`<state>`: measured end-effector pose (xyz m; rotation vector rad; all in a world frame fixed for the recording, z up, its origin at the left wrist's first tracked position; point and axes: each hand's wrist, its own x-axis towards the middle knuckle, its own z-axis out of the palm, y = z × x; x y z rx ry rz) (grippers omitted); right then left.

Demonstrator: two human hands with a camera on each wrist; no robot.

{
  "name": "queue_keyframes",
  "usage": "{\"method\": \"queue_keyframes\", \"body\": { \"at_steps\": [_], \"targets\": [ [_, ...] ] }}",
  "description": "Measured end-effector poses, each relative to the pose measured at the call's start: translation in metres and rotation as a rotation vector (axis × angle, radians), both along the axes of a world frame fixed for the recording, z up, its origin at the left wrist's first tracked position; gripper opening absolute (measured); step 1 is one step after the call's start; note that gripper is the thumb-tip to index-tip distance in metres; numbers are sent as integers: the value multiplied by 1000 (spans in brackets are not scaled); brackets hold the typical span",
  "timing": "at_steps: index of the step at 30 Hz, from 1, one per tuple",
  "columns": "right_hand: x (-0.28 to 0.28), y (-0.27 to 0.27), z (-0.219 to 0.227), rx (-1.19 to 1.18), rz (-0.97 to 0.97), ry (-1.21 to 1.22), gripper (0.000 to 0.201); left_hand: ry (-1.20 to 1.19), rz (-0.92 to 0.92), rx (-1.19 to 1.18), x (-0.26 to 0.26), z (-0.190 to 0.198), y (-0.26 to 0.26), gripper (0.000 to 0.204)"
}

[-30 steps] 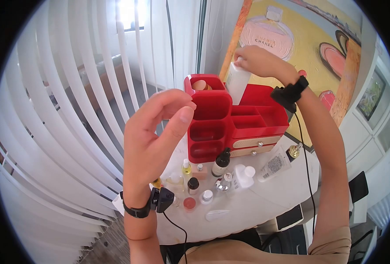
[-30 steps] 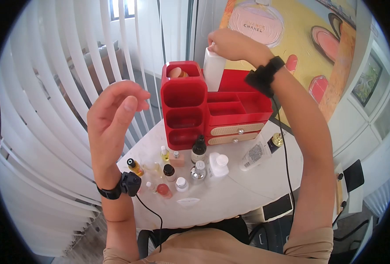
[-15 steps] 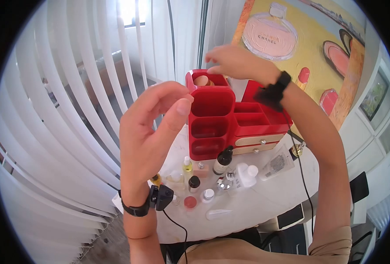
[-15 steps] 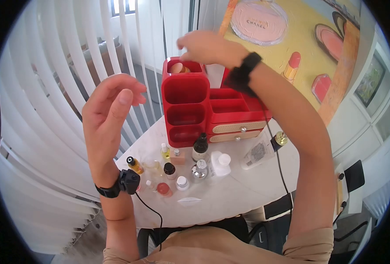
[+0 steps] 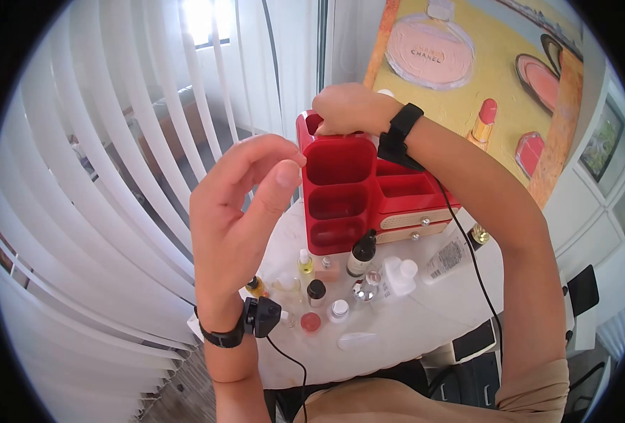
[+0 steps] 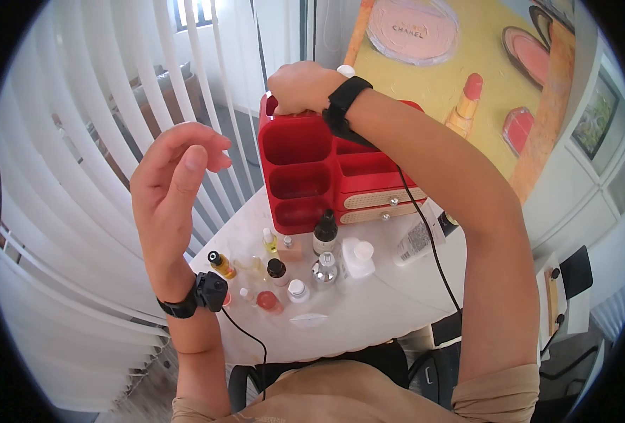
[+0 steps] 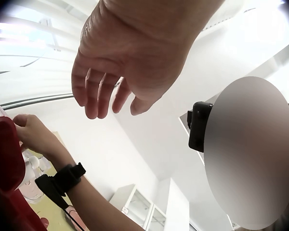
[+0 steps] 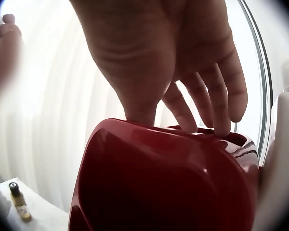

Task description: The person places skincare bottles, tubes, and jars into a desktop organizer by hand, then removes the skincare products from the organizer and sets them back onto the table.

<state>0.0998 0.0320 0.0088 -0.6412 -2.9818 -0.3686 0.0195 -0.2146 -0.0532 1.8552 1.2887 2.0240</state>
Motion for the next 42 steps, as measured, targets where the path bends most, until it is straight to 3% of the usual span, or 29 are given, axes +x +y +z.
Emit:
{"method": "queue_keyframes", "body": {
  "at_steps": [10,12,15,16,18,20,21,27,30,34,38,42],
  "targets": [
    [10,6,2,-137,-66,14,36,-15,-3,1,0,-1,0,25],
    [19,7,9,21,13,46,33,15,11,-3,-2,-1,1,24],
    [51,-42,22,-8,19,133,27,-80,-47,0,-2,-2,0,19],
    [67,-53,20,-51,122,137,25,-95,-47,-12,-2,-2,0,19],
    [101,-76,4,-157,245,110,21,-78,-59,9,-2,-3,2,20],
    [130,-103,-5,-384,122,-139,27,-89,-63,17,1,-4,5,22],
    [152,-101,-24,-282,282,-159,34,-40,-28,13,3,-3,5,23],
    [191,-119,-80,-304,184,-239,35,7,12,-14,10,-5,9,26],
    [193,-113,-91,-365,175,-169,35,-38,-24,-49,12,-5,8,23],
    [206,-99,-69,-333,205,-18,26,3,3,-51,12,-6,10,25],
    [203,-89,15,-543,-77,236,16,2,6,-43,12,-6,11,25],
    [198,-23,65,-303,-16,325,26,-12,3,-46,13,-8,11,25]
  ]
}}
